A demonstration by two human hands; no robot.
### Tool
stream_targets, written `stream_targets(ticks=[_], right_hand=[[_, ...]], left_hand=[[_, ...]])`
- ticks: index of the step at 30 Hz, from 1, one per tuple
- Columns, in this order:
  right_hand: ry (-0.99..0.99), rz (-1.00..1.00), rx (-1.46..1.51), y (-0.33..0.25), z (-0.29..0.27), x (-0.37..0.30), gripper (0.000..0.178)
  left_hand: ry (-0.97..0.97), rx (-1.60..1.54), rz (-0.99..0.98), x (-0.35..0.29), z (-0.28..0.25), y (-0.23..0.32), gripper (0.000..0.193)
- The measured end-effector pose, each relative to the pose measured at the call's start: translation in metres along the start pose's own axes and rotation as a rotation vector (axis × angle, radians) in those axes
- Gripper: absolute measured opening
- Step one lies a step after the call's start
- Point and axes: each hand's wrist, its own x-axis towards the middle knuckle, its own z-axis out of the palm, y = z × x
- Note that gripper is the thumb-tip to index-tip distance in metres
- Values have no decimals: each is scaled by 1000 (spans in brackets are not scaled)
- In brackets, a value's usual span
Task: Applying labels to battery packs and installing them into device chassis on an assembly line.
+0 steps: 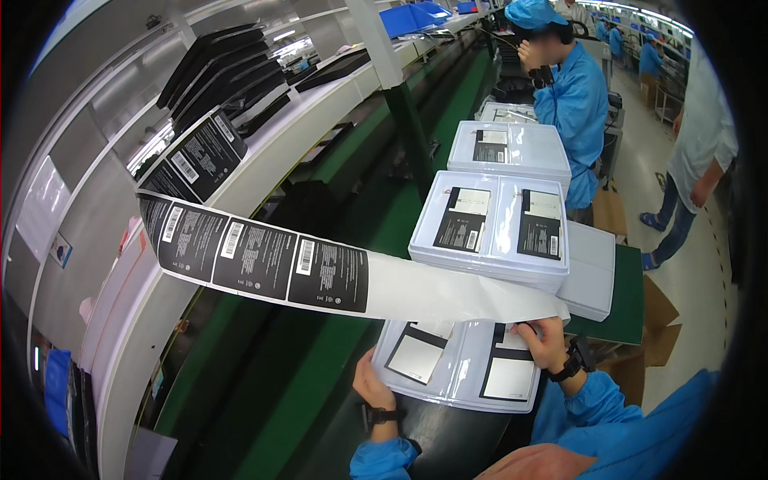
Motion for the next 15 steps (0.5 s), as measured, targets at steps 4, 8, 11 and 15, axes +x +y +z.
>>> stream_targets(ticks=[4,8,11,15], right_hand=[[-1,80,64,-5,2,0,11],[34,-29,-18,-8,-6,4,12],[28,-37,30,4,-4,6,10],[54,-145,73,19,-9,8,8]], left_hand=[[1,-23,-11,1,-4,-3,41],[-211,-72,-212,28,-32,8,39],[-274,84,-155,75,-36,42,36],[-315,261,428,165,23,25,27]])
